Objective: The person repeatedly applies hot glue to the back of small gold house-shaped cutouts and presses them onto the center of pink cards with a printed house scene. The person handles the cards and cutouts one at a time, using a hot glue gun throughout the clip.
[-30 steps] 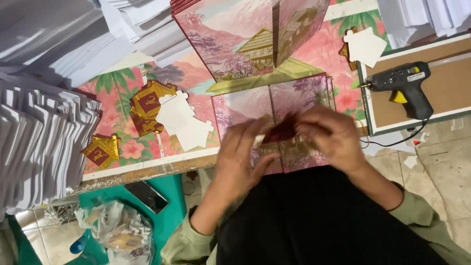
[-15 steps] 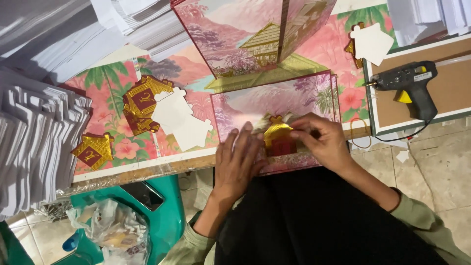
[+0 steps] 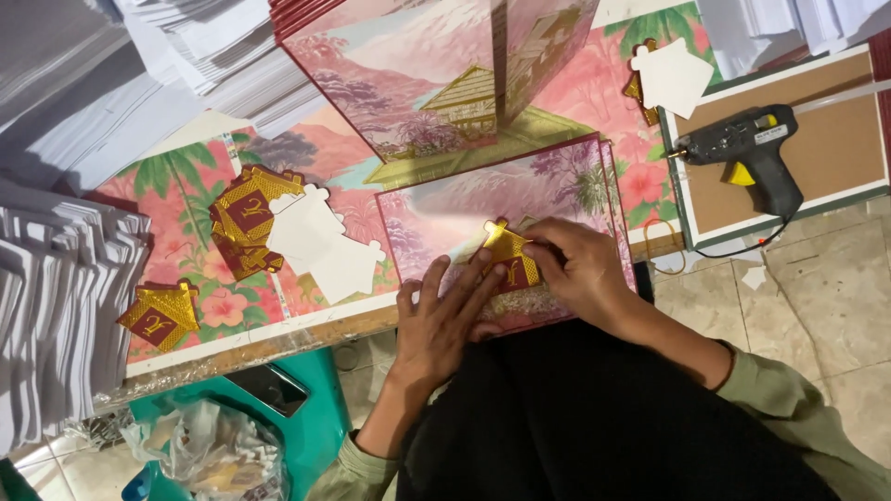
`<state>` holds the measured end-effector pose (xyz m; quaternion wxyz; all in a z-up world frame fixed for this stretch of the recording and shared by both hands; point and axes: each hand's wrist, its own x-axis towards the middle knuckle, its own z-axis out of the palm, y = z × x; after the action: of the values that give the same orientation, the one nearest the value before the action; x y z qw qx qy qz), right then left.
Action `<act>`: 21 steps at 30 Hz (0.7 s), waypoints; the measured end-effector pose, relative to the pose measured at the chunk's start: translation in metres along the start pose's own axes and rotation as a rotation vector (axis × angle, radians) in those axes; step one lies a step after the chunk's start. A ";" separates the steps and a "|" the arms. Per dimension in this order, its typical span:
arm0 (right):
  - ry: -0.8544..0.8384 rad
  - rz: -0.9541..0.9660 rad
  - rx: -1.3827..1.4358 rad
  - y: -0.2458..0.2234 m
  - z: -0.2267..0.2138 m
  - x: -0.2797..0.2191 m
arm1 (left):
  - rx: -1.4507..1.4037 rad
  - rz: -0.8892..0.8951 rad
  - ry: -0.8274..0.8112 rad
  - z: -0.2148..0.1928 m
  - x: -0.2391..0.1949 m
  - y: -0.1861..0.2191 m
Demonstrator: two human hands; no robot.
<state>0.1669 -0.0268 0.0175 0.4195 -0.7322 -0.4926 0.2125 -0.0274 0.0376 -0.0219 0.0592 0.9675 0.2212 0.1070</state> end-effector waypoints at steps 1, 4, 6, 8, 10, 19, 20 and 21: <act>0.017 -0.042 -0.020 0.005 0.003 -0.002 | 0.012 0.005 0.004 0.002 -0.001 -0.001; 0.014 -0.091 -0.074 0.013 0.002 0.004 | 0.031 0.009 0.011 0.001 0.001 0.000; -0.004 -0.105 -0.103 0.016 -0.010 0.022 | 0.045 0.006 0.018 -0.001 0.002 0.000; 0.116 -0.105 -0.142 0.020 -0.031 0.050 | 0.026 0.001 0.008 -0.003 0.001 0.000; 0.261 -0.160 -0.212 0.024 -0.042 0.093 | 0.049 0.010 -0.048 -0.007 0.002 -0.001; 0.405 -0.120 -0.058 0.082 -0.050 0.184 | 0.131 0.048 -0.062 -0.015 0.002 0.001; 0.440 -0.188 -0.025 0.093 -0.054 0.187 | 0.135 0.053 -0.036 -0.015 0.001 0.002; 0.436 -0.191 -0.023 0.090 -0.062 0.181 | 0.137 0.047 -0.036 -0.015 0.001 0.001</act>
<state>0.3375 0.0968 -0.0035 0.5259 -0.7154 -0.4599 0.0032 -0.0296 0.0377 -0.0067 -0.0060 0.9760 0.2040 0.0755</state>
